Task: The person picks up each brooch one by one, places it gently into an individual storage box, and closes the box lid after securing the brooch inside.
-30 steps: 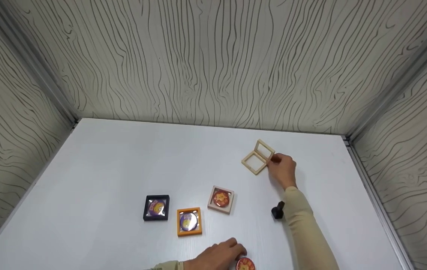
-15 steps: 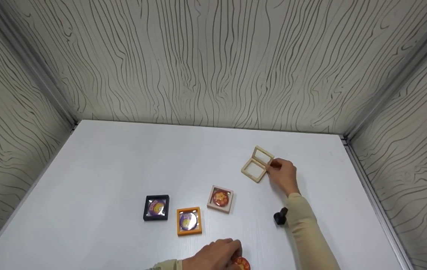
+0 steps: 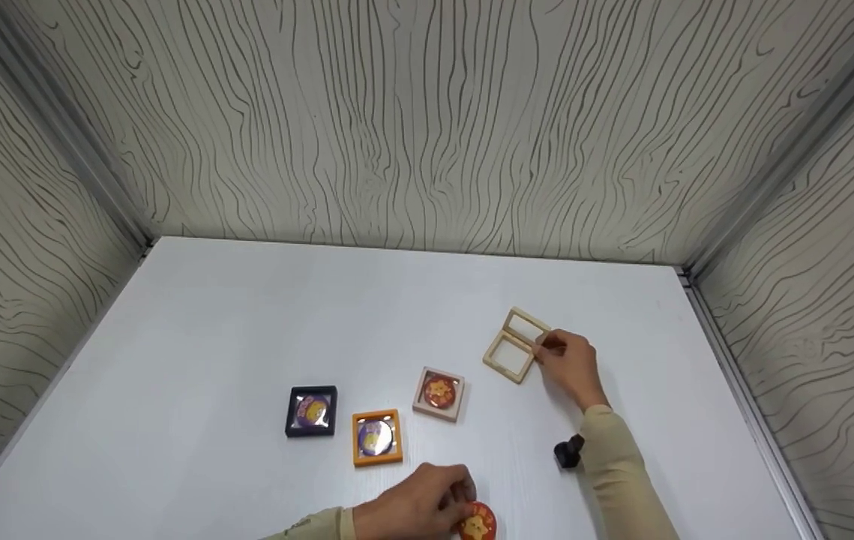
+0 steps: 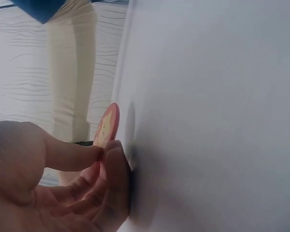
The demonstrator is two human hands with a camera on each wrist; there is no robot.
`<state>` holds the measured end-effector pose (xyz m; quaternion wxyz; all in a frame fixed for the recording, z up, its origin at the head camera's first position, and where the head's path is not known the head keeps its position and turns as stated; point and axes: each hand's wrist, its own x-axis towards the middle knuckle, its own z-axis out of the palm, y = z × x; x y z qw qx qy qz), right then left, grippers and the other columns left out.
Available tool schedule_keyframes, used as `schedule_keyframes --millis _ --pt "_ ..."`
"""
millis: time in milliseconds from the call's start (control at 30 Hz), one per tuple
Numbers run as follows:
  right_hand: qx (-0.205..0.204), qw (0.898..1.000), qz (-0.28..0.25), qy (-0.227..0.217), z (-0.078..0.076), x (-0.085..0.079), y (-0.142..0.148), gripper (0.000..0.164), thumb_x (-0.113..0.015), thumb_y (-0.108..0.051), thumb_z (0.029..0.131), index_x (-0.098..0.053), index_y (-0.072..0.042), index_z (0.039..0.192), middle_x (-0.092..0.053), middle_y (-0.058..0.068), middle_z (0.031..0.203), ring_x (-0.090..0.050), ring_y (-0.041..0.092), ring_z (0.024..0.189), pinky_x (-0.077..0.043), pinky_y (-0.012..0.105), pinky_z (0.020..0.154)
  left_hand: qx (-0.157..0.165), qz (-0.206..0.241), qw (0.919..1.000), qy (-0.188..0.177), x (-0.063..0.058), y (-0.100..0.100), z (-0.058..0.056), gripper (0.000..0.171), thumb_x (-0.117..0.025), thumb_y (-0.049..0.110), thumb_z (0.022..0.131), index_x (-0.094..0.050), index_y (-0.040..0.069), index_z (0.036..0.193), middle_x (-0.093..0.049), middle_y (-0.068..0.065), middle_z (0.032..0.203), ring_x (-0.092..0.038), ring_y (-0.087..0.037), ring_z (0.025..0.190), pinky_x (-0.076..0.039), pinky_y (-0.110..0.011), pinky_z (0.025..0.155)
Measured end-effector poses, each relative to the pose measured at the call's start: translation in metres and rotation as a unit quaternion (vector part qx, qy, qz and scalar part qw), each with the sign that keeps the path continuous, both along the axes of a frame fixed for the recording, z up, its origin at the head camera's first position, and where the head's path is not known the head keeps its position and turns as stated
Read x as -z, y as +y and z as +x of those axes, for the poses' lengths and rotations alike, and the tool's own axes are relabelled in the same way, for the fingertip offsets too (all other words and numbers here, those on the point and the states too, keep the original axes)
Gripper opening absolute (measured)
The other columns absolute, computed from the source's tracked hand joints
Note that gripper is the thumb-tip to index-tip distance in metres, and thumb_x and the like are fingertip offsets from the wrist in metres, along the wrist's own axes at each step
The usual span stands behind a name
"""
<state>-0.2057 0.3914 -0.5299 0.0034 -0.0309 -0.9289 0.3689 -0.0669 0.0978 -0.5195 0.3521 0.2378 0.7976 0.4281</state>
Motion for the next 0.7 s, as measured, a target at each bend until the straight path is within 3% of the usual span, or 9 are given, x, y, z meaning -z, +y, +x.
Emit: schedule_keyframes --millis 167,233,400,700 --pt "-0.014 1.0 0.003 -0.009 0.011 -0.003 0.0 0.026 -0.065 -0.029 0.098 -0.07 -0.006 0.11 -0.067 0.016 0.116 -0.062 0.032 0.111 -0.046 0.04 0.092 -0.003 0.045 0.9986 0.027 0.001 -0.007 -0.004 0.004 -0.064 0.015 0.097 -0.064 0.017 0.1 -0.058 0.014 0.081 -0.055 0.003 0.073 -0.048 -0.017 0.065" --pt "-0.019 1.0 -0.001 -0.014 0.016 -0.004 -0.001 0.024 -0.066 -0.027 0.098 -0.07 -0.006 0.109 -0.067 0.016 0.116 -0.063 0.033 0.111 -0.048 0.034 0.09 -0.01 0.053 0.9978 0.038 0.003 -0.009 -0.005 0.004 -0.066 0.014 0.096 -0.064 0.018 0.098 -0.058 0.014 0.08 -0.054 0.003 0.071 -0.047 -0.016 0.064" --pt "-0.027 0.999 -0.01 -0.019 0.028 -0.005 -0.006 0.019 -0.066 -0.021 0.097 -0.071 -0.005 0.108 -0.068 0.017 0.115 -0.065 0.032 0.108 -0.049 0.019 0.077 -0.035 0.056 0.9975 0.024 0.005 -0.015 -0.009 0.006 -0.068 0.015 0.094 -0.064 0.02 0.094 -0.058 0.014 0.08 -0.053 0.001 0.07 -0.046 -0.018 0.063" --pt "-0.049 0.997 -0.006 -0.053 0.052 -0.012 -0.011 0.019 -0.069 -0.025 0.096 -0.07 -0.009 0.106 -0.069 0.01 0.11 -0.065 0.027 0.105 -0.051 0.023 0.076 -0.06 0.068 0.9957 0.019 0.003 -0.022 -0.012 0.004 -0.067 0.017 0.095 -0.065 0.02 0.097 -0.059 0.014 0.081 -0.055 0.002 0.072 -0.046 -0.018 0.064"
